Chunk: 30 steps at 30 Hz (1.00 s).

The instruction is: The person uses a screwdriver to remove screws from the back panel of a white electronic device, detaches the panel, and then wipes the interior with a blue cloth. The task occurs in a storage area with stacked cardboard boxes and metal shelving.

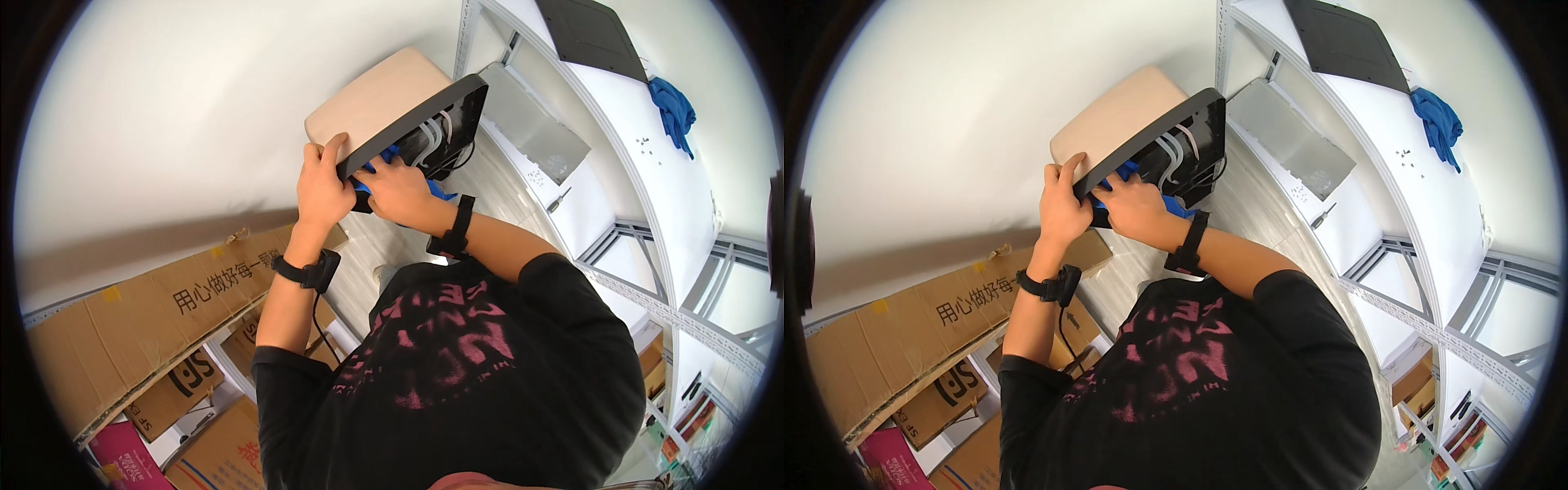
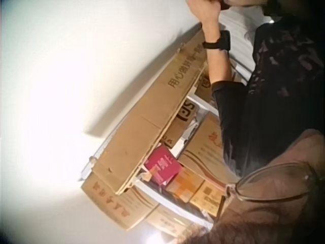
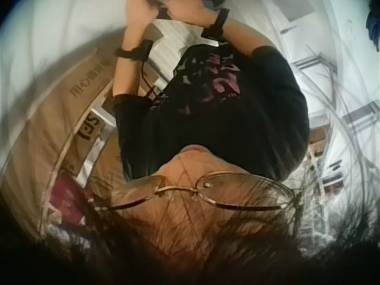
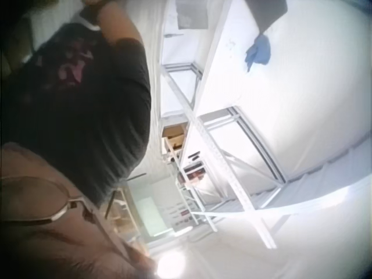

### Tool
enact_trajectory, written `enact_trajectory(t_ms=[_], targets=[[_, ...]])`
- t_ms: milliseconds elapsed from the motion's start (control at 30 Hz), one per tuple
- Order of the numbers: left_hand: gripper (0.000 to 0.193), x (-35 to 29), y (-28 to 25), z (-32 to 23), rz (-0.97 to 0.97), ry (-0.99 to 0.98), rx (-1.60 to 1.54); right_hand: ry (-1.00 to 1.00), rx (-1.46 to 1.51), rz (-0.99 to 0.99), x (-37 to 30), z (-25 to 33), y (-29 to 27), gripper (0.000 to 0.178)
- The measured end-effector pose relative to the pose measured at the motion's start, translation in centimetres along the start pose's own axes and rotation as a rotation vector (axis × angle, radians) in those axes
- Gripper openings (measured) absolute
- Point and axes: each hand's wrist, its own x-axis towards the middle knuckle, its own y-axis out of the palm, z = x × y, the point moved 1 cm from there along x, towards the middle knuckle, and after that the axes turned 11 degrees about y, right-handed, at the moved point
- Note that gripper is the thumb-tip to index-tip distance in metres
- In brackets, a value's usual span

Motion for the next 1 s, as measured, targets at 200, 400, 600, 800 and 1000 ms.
enact_trajectory(t_ms=[200, 400, 600, 800, 1000], targets=[[0.067, -0.1, 0.0, -0.1, -0.028, 0.004, -0.012, 0.118, 0.005, -0.006, 0.1, -2.5, -1.3, 0.048], [0.068, 0.0, -0.3, -0.1, 0.005, -0.027, -0.019, 0.22, 0.011, -0.058, 0.4, -4.4, -2.4, 0.051], [0.067, 0.1, 0.2, 0.4, -0.01, -0.021, -0.026, 0.07, 0.051, -0.007, 0.0, 0.9, 0.4, 0.048], [0.067, 0.1, 0.1, 0.1, -0.024, -0.019, -0.017, 0.129, 0.046, 0.03, 0.3, -1.2, -0.6, 0.045], [0.068, 0.1, -0.2, -0.2, 0.0, -0.035, -0.025, 0.211, 0.05, -0.011, 0.6, -4.7, -3.2, 0.052]])
